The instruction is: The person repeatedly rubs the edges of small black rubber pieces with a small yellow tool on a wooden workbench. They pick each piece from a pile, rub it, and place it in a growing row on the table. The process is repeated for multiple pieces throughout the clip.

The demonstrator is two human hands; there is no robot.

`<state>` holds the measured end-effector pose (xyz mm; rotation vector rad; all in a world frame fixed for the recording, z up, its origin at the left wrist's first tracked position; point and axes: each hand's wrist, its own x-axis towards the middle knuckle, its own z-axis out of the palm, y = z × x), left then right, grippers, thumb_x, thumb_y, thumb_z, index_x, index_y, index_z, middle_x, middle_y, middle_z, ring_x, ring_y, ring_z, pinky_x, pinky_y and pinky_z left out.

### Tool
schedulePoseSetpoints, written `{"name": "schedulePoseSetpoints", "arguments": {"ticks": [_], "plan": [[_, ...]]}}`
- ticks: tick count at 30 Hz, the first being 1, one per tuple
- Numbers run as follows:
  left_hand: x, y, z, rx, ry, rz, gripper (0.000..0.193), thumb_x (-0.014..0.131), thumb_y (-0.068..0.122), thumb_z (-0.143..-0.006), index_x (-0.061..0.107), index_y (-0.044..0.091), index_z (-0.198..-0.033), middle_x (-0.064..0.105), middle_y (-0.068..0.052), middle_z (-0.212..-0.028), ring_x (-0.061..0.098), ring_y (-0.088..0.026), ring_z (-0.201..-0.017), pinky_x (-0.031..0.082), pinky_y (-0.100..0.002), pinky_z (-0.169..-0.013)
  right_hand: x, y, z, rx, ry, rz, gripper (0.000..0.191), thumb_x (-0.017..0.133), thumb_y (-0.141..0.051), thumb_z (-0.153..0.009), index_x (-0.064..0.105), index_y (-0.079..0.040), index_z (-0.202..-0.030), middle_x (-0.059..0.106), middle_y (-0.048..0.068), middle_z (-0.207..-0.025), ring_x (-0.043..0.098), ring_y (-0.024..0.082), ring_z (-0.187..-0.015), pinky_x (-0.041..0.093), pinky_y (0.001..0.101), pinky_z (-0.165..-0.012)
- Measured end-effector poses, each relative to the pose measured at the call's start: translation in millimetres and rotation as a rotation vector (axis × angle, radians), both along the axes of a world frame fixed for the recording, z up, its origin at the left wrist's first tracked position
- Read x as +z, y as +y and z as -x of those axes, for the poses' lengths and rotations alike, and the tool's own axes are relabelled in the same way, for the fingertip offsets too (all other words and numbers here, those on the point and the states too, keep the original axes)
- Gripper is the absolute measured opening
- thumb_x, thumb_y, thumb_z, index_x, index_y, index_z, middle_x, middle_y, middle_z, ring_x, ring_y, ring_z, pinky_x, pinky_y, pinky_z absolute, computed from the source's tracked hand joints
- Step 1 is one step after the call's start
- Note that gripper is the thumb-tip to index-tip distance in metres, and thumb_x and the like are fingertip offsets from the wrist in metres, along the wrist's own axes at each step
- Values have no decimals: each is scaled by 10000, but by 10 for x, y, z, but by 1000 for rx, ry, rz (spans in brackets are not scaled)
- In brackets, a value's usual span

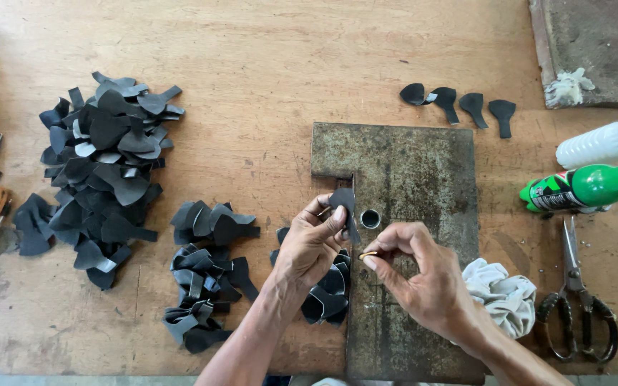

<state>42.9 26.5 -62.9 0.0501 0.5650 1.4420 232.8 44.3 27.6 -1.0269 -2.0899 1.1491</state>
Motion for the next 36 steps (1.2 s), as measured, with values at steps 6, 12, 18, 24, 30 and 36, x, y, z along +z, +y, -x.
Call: {"name": "schedulePoseSetpoints", "arguments": {"ticks": [6,12,18,24,30,36], "plan": [[504,92,98,-48,640,-113,365,759,-38,-870,661,38,-1214,732,-99,-1047,705,-161,-921,640,-311,-827,135,96,-166,-88,1,-82,213,758,-164,-888,643,-68,-1040,776,65,-1007,767,135,-886,644,274,-783],[654,1001,8,-67,1338,-9,380,719,17,-854,671,121,-1216,710,-105,-1168,746,-211,-936,681,-325,-728,84,165,-204,-146,46,-7,225,769,-130,-868,646,-49,-1038,774,70,-968,760,143,-869,639,283,-770],[588,1949,-186,33,1654,-72,333,730,-32,-801,691,76,-1113,714,-129,-1090,698,-240,-977,581,-325,-848,84,171,-337,-217,48,-71,204,772,-119,-873,644,-54,-1018,763,61,-973,760,132,-865,633,268,-772],[519,2036,-202,132,1840,-218,236,674,-97,-824,677,4,-1038,672,-188,-973,650,-342,-975,536,-453,-852,123,196,-408,-276,20,-31,175,774,-72,-862,706,-43,-1020,779,51,-945,754,120,-833,616,260,-722],[509,1952,-193,677,2096,-427,499,785,65,-610,681,-21,-1090,608,-327,-1120,570,-443,-1028,498,-485,-833,266,282,-367,-151,15,-200,163,761,-13,-866,710,-60,-1014,769,47,-997,759,148,-903,611,264,-766],[762,1392,47,-54,1719,-364,51,656,29,-944,694,48,-971,720,-79,-776,586,-153,-563,470,-361,-485,292,379,-225,-32,-55,-267,168,774,-22,-837,722,-77,-987,750,76,-1041,744,193,-951,621,298,-762]]}}
